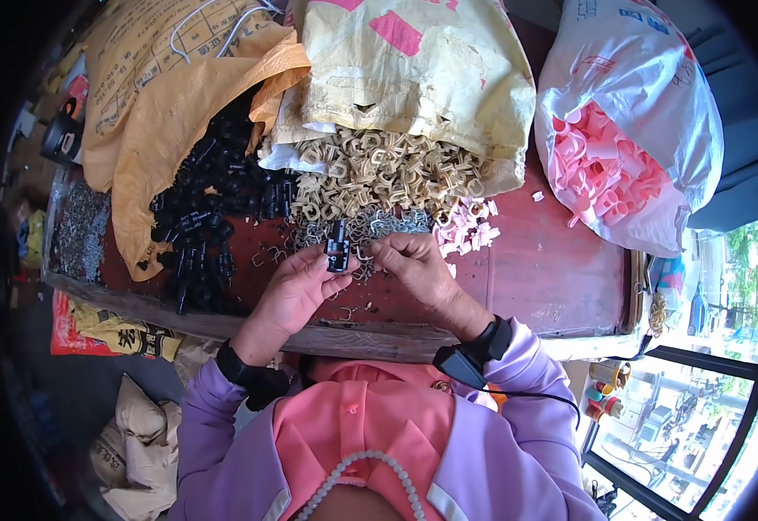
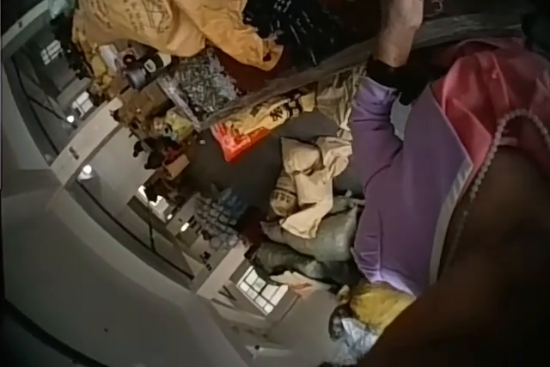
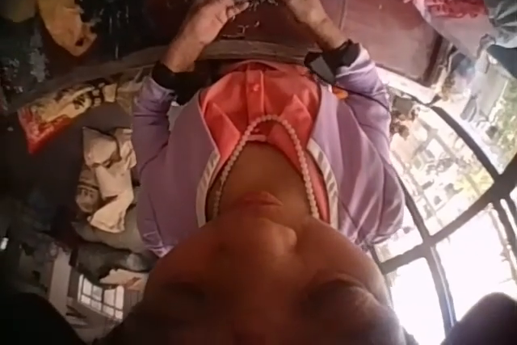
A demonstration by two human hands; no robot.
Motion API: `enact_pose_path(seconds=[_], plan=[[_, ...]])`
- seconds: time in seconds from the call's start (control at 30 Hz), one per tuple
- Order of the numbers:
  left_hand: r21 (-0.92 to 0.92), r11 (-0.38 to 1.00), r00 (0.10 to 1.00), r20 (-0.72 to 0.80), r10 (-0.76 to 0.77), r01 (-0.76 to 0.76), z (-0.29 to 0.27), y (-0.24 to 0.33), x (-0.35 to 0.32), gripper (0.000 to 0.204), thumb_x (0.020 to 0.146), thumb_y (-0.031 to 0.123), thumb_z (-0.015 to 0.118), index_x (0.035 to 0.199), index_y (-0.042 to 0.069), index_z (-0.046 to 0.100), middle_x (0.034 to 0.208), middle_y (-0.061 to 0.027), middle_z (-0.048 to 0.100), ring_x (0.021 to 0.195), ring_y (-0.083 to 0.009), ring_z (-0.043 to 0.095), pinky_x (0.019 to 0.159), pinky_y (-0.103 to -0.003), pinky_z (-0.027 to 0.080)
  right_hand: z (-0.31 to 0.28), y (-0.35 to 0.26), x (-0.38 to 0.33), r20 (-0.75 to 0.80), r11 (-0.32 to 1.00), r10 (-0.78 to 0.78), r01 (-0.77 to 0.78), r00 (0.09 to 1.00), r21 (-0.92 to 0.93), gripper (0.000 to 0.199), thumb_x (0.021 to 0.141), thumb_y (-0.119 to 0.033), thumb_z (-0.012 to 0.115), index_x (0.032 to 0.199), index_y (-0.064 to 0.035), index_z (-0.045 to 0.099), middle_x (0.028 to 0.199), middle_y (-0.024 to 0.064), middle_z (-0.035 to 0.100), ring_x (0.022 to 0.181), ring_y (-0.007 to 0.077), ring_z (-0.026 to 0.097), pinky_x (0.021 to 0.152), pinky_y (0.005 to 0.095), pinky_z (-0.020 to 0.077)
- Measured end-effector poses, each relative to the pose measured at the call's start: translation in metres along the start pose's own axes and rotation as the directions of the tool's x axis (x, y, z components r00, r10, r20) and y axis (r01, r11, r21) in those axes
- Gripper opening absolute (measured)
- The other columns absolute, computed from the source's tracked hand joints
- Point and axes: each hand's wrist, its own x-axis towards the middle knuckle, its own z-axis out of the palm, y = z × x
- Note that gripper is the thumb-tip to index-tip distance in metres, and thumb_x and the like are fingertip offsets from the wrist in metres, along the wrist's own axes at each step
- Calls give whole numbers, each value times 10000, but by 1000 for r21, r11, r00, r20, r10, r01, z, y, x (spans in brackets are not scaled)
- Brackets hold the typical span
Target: Assembling small plastic components at a manufacturing workstation.
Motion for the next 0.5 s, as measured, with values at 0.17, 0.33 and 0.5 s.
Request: enact_pose_path(seconds=[0.17,0.33,0.5], plan=[[3,1000,998,59,-2,1,20,-13,5,169,825,119,486,973,46,522,969,-96,561,925,-182,531,813,-312,420,-5,4,-19,-46,995,-82,80,996,-54,202,823,-176,518,754,6,572,636,-8,544,579,33,439,524,189,378],[5,1000,995,96,-1,1,27,-24,10,199,828,122,480,1002,32,512,973,-98,558,919,-186,533,815,-324,425,-22,-5,-36,59,990,-92,97,994,-99,182,826,-166,516,780,7,552,700,6,552,633,37,455,580,191,398],[-13,997,982,173,-70,73,33,-28,19,226,831,131,473,1031,27,501,975,-103,557,919,-192,533,811,-329,430,-32,4,-37,-83,987,-142,148,986,60,159,832,-159,505,815,-3,533,714,-17,525,675,52,466,618,193,388]])
